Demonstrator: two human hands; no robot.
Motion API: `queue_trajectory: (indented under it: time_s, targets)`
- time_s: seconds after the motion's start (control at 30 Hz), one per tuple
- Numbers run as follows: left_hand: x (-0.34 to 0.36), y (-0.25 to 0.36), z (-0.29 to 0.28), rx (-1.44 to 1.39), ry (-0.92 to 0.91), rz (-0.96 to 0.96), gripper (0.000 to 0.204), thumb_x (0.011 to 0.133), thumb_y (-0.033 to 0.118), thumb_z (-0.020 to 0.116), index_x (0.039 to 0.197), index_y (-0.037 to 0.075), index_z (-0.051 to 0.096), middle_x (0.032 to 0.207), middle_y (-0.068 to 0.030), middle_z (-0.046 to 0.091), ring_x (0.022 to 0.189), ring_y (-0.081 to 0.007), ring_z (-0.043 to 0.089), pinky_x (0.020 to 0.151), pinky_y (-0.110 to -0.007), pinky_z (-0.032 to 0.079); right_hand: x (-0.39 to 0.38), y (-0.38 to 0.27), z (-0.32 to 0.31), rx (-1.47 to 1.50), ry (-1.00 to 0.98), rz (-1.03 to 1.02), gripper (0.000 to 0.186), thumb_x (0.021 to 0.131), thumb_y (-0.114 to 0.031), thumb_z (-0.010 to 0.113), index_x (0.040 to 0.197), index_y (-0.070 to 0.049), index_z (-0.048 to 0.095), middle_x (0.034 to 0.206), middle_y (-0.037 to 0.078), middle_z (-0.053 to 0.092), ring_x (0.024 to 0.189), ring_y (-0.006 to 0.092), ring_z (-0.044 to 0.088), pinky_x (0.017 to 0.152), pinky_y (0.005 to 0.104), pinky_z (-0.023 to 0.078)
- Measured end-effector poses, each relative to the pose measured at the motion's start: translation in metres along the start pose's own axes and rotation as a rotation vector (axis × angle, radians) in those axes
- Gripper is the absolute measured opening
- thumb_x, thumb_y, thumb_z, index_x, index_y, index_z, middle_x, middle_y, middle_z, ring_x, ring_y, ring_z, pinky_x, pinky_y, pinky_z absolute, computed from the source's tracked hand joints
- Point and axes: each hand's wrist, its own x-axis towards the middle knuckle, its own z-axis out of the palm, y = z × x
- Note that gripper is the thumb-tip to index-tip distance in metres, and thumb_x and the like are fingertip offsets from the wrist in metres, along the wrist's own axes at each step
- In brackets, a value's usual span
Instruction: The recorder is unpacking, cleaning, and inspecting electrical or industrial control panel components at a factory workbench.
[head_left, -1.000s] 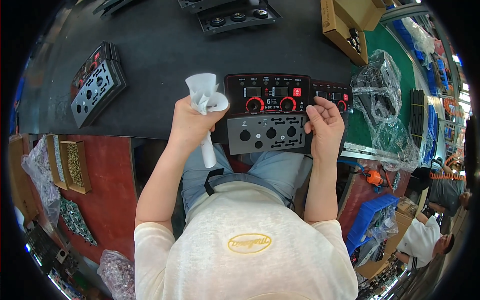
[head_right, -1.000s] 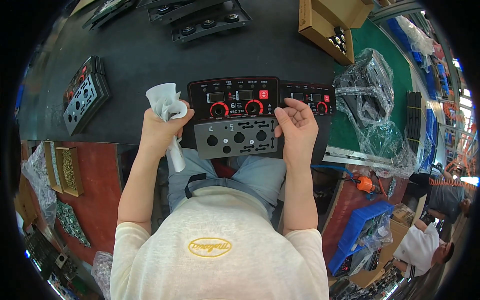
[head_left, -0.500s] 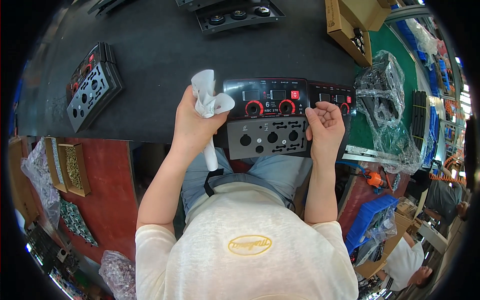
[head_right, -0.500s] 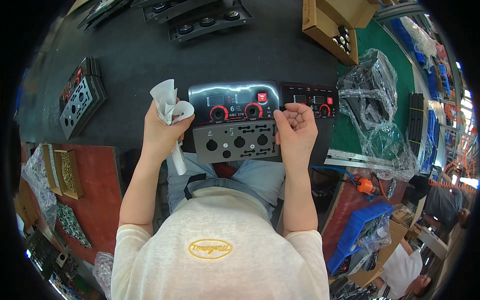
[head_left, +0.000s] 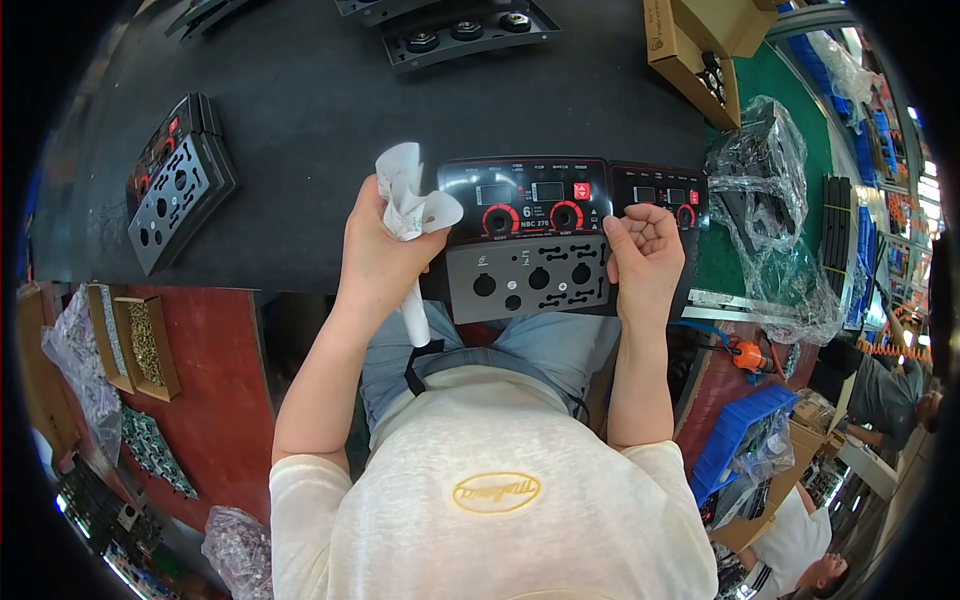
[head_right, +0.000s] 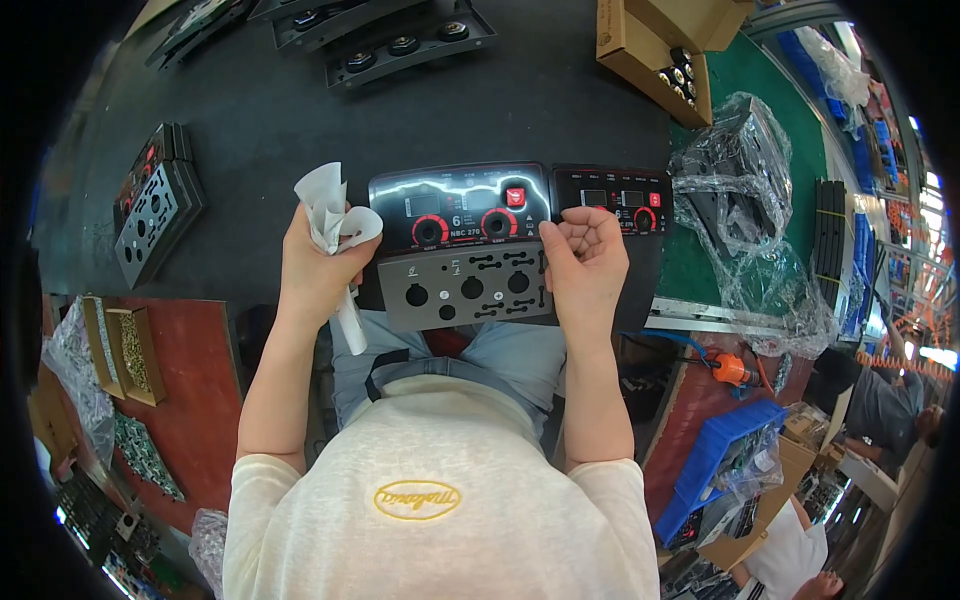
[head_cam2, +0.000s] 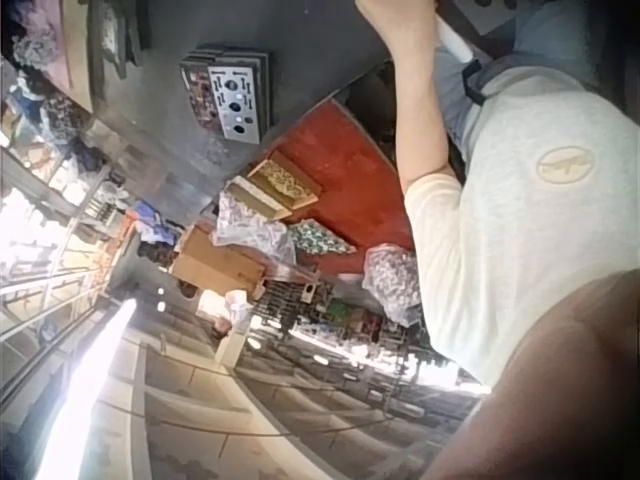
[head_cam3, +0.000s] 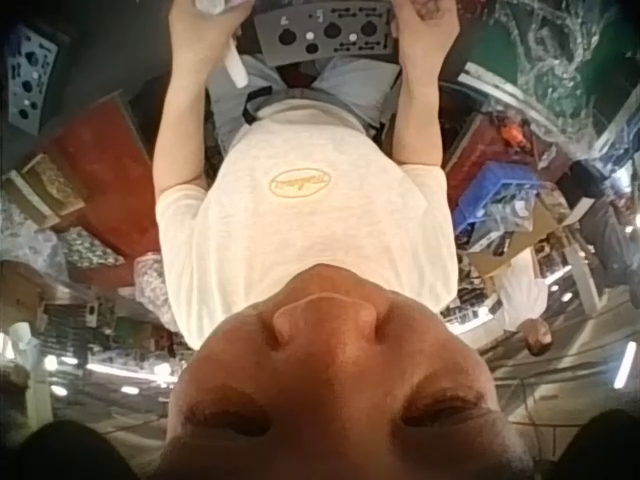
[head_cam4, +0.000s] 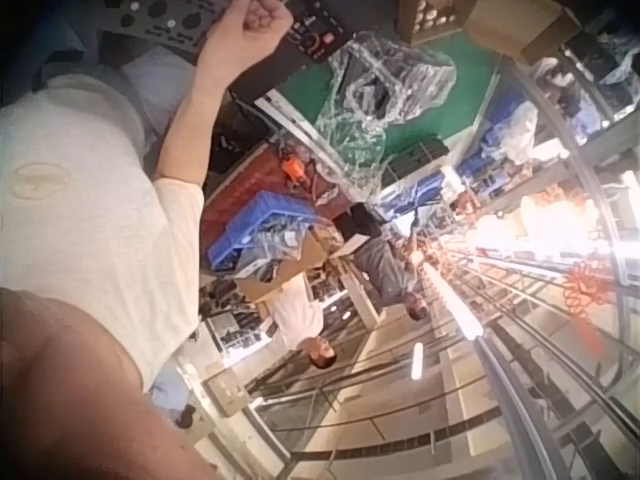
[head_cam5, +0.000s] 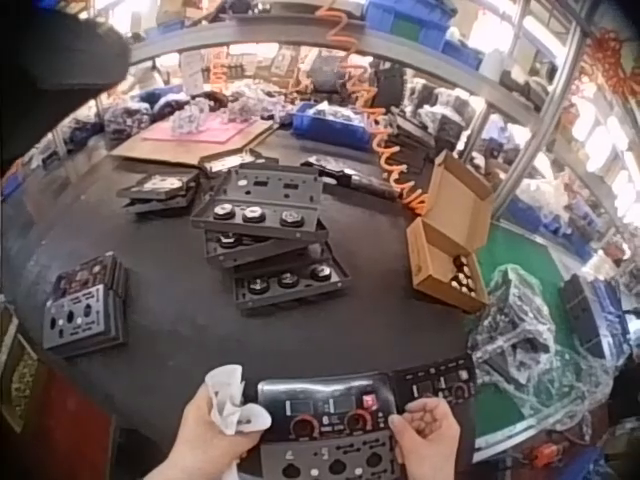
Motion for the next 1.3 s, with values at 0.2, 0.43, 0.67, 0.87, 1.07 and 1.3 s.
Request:
queue_trajectory:
  time_s: [0.2,0.43,0.67,0.87,1.07,1.3]
  targets:
    - [0.0004,-0.0011,-0.0012,0.015,-0.013,-0.026,0.041,0.072,0.001,0.069,0.106,0.002,0.046,0.082,-0.0047,0.057,0.062,-0.0090,0.056,0.048,-0.022,0.046,0.0010,0.0033,0.0000,-0.013,-0.002,-0.016,0.023,0.079,0.001,0.065,0.095,0.000,0.050,0.073,0.003,0.054,0.051,0.0039,0.047,0.035,0.0169,0.035]
    - [-0.0006,-0.0004,0.0021,-0.002,0.027,0.008,0.034,0.072,-0.001,0.069,0.100,0.003,0.049,0.075,-0.0039,0.057,0.049,-0.0076,0.050,0.042,-0.021,0.040,0.0025,0.0057,-0.0016,-0.128,0.011,-0.026,0.024,0.077,-0.001,0.067,0.094,0.000,0.051,0.077,0.001,0.054,0.067,0.0049,0.050,0.062,0.0181,0.044]
    - [-0.0009,0.0026,0.0039,0.011,0.037,0.002,0.034,0.072,-0.001,0.069,0.099,0.003,0.049,0.075,-0.0038,0.057,0.049,-0.0076,0.050,0.042,-0.021,0.040,0.0035,0.0062,-0.0022,-0.169,0.017,-0.035,0.024,0.076,-0.002,0.068,0.093,0.001,0.051,0.079,0.002,0.054,0.068,0.0058,0.050,0.063,0.0197,0.045]
    - [-0.0002,0.0026,0.0043,-0.006,0.038,-0.001,0.035,0.072,-0.001,0.069,0.099,0.002,0.049,0.075,-0.0038,0.057,0.049,-0.0078,0.050,0.042,-0.021,0.041,0.0040,0.0052,-0.0013,-0.203,0.019,-0.042,0.023,0.076,-0.002,0.068,0.092,0.001,0.051,0.078,0.002,0.054,0.067,0.0056,0.050,0.063,0.0197,0.045]
    - [-0.0006,0.0013,0.0036,-0.010,0.036,0.001,0.035,0.071,-0.002,0.069,0.098,0.003,0.048,0.075,-0.0042,0.056,0.050,-0.0082,0.051,0.042,-0.021,0.041,0.0044,0.0058,-0.0008,-0.232,0.015,-0.044,0.021,0.076,0.000,0.067,0.090,0.000,0.051,0.075,0.001,0.052,0.063,0.0044,0.048,0.059,0.0186,0.043]
    - [-0.0007,0.0025,0.0055,0.020,0.065,-0.010,0.035,0.070,-0.001,0.069,0.097,0.003,0.047,0.073,-0.0038,0.054,0.050,-0.0088,0.052,0.042,-0.021,0.042,0.0041,0.0038,-0.0009,-0.226,0.011,-0.049,0.020,0.077,0.002,0.065,0.088,-0.003,0.049,0.069,-0.002,0.051,0.059,0.0027,0.046,0.053,0.0170,0.039]
